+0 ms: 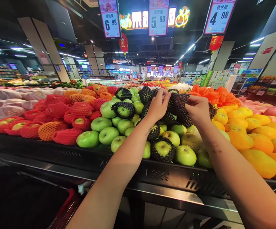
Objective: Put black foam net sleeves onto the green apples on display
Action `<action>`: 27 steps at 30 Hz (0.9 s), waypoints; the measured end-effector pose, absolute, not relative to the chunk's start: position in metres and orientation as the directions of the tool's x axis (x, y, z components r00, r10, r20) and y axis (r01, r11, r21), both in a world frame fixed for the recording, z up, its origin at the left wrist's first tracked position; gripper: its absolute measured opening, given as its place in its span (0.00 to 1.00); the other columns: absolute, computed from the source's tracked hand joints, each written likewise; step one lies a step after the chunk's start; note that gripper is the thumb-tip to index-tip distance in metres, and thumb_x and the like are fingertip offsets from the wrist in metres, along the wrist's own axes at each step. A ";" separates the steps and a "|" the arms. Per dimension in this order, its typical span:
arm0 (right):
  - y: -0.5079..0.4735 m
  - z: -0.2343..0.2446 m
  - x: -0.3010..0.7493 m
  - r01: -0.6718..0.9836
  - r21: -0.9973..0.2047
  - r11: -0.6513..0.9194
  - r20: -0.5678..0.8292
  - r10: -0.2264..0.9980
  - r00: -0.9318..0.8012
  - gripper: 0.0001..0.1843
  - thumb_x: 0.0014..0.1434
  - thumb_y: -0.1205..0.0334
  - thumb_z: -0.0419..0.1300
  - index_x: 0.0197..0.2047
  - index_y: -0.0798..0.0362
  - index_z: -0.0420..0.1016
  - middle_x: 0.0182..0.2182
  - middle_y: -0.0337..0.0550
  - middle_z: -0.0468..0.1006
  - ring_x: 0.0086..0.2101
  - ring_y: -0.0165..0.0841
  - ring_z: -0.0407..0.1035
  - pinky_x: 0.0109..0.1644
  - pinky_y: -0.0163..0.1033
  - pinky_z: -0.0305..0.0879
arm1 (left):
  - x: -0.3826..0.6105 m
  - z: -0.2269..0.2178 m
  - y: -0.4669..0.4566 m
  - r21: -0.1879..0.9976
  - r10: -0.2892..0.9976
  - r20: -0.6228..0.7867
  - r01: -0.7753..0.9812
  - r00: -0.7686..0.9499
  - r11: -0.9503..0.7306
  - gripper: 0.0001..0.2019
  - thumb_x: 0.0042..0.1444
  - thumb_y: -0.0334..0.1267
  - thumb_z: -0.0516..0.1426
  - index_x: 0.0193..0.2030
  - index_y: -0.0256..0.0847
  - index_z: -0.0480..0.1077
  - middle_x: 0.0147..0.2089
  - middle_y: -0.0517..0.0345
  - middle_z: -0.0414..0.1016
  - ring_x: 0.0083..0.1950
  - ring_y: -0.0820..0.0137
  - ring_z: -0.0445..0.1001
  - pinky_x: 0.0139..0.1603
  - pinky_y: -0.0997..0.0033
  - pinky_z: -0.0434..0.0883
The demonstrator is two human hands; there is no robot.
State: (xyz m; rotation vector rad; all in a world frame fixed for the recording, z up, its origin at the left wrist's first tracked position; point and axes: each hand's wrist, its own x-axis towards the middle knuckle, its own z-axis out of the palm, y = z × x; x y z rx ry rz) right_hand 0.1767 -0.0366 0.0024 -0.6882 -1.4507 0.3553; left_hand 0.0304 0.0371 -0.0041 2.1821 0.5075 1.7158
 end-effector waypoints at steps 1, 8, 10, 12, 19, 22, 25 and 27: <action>-0.037 0.002 0.177 0.197 -0.633 0.749 0.773 0.628 0.092 0.14 0.45 0.53 0.73 0.23 0.51 0.74 0.23 0.35 0.74 0.30 0.34 0.71 0.39 0.41 0.71 | 0.031 -0.004 0.037 0.455 0.461 0.859 0.078 0.225 -0.887 0.13 0.69 0.49 0.49 0.37 0.45 0.58 0.33 0.61 0.67 0.35 0.70 0.70 0.44 0.67 0.67; -0.027 0.003 0.177 0.074 -0.828 0.556 0.559 0.805 0.201 0.19 0.49 0.42 0.64 0.23 0.48 0.66 0.25 0.40 0.75 0.31 0.37 0.70 0.28 0.37 0.68 | 0.030 -0.003 0.040 0.427 0.444 0.879 0.123 0.177 -0.896 0.06 0.66 0.39 0.56 0.40 0.45 0.60 0.43 0.56 0.72 0.48 0.67 0.73 0.54 0.63 0.67; -0.030 0.005 0.171 -0.029 -0.854 0.520 0.511 0.847 0.148 0.20 0.48 0.38 0.62 0.30 0.48 0.70 0.30 0.42 0.78 0.35 0.40 0.72 0.29 0.39 0.69 | 0.030 -0.003 0.041 0.437 0.456 0.878 0.143 0.144 -0.888 0.04 0.66 0.38 0.55 0.41 0.45 0.62 0.44 0.55 0.73 0.49 0.66 0.73 0.56 0.62 0.67; -0.037 0.007 0.166 -0.107 -0.858 0.503 0.499 0.865 0.057 0.26 0.49 0.33 0.58 0.36 0.47 0.72 0.36 0.44 0.80 0.39 0.43 0.73 0.28 0.39 0.69 | 0.030 -0.004 0.042 0.459 0.479 0.873 0.172 0.091 -0.871 0.04 0.66 0.39 0.56 0.43 0.45 0.63 0.46 0.55 0.74 0.49 0.66 0.73 0.56 0.62 0.67; -0.055 0.013 0.167 -0.110 -0.860 0.498 0.498 0.867 0.028 0.35 0.49 0.25 0.51 0.44 0.46 0.70 0.50 0.49 0.76 0.42 0.45 0.71 0.22 0.37 0.58 | 0.026 -0.001 0.039 0.464 0.519 0.845 0.310 0.125 -0.830 0.09 0.64 0.41 0.58 0.33 0.42 0.67 0.33 0.59 0.73 0.41 0.65 0.70 0.47 0.66 0.65; -0.056 0.015 0.171 -0.116 -0.839 0.532 0.520 0.845 0.124 0.33 0.47 0.26 0.54 0.41 0.46 0.69 0.52 0.50 0.74 0.41 0.44 0.70 0.22 0.37 0.56 | 0.026 0.001 0.036 0.468 0.521 0.829 0.261 0.200 -0.844 0.16 0.66 0.44 0.55 0.27 0.42 0.65 0.27 0.62 0.67 0.35 0.68 0.67 0.42 0.68 0.63; -0.059 0.017 0.176 -0.181 -0.799 0.573 0.566 0.819 0.094 0.29 0.45 0.31 0.60 0.39 0.46 0.70 0.54 0.47 0.73 0.42 0.43 0.70 0.23 0.37 0.59 | 0.027 0.003 0.034 0.420 0.467 0.821 0.205 0.330 -0.884 0.21 0.69 0.46 0.51 0.23 0.41 0.61 0.25 0.62 0.65 0.33 0.70 0.66 0.41 0.68 0.63; -0.060 0.018 0.180 -0.204 -0.793 0.574 0.576 0.816 0.057 0.26 0.45 0.34 0.59 0.38 0.46 0.70 0.51 0.45 0.74 0.42 0.43 0.70 0.25 0.38 0.63 | 0.027 0.005 0.033 0.374 0.420 0.847 0.195 0.326 -0.907 0.20 0.70 0.45 0.49 0.25 0.42 0.62 0.29 0.61 0.68 0.37 0.69 0.68 0.45 0.68 0.64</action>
